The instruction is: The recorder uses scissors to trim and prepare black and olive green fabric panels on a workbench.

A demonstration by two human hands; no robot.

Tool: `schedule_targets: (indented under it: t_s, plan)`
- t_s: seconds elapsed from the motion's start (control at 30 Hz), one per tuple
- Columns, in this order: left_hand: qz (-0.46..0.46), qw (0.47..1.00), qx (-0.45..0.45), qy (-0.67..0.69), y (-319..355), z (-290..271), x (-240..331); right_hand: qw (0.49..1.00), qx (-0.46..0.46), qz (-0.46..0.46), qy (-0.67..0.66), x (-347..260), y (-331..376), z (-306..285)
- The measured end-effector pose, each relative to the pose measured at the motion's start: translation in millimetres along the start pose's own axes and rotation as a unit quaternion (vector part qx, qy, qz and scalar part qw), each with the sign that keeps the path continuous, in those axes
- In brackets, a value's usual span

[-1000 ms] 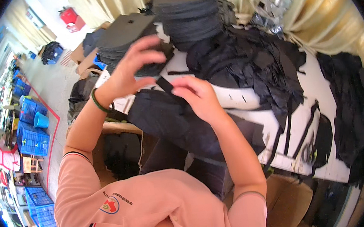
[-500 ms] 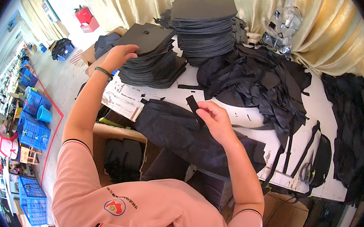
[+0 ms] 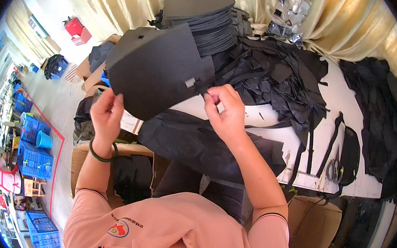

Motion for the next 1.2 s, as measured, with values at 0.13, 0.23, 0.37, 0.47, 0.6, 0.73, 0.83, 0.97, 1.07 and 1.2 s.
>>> schedule_targets:
  t_s: [0.13,0.23,0.37,0.47,0.6,0.73,0.83,0.97,1.07,1.2]
  plan:
    - [-0.030,0.997,-0.039,0.056,14,21,-13,0.998,-0.036,0.043,-0.010,10,12,8]
    - [-0.011,0.996,-0.051,0.068,16,26,-17,0.998,-0.054,0.041,-0.017,14,23,4]
    - [0.038,0.993,-0.107,0.010,15,24,-8,0.992,-0.075,0.078,-0.062,19,29,-4]
    - [0.130,0.874,-0.452,0.125,21,41,18,0.983,-0.070,0.116,-0.123,28,36,-12]
    - [-0.090,0.905,-0.348,0.227,21,82,2,0.956,-0.127,0.137,-0.226,31,39,1]
    - [-0.013,0.943,-0.297,0.149,31,129,-11,0.976,-0.169,0.104,-0.095,13,38,4]
    - [0.072,0.958,-0.250,0.122,30,138,4,0.878,-0.235,0.296,-0.293,27,46,-5]
    - [0.266,0.946,-0.178,-0.046,26,136,34,0.763,-0.301,0.407,-0.403,10,37,-21]
    - [0.287,0.934,-0.203,-0.070,22,137,36,0.806,-0.404,0.326,-0.284,12,31,-22]
    - [-0.031,0.941,-0.289,0.173,12,115,5,0.822,-0.321,0.371,-0.289,37,36,-40]
Point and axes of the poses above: each hand's wrist, its own y-axis away from the middle knuckle, its own z-axis out of the palm, x = y × z, the point moved 5 cm from there along -y, towards the middle knuckle, and after that the axes turned 7 degrees about -z, right-handed, at the moved point
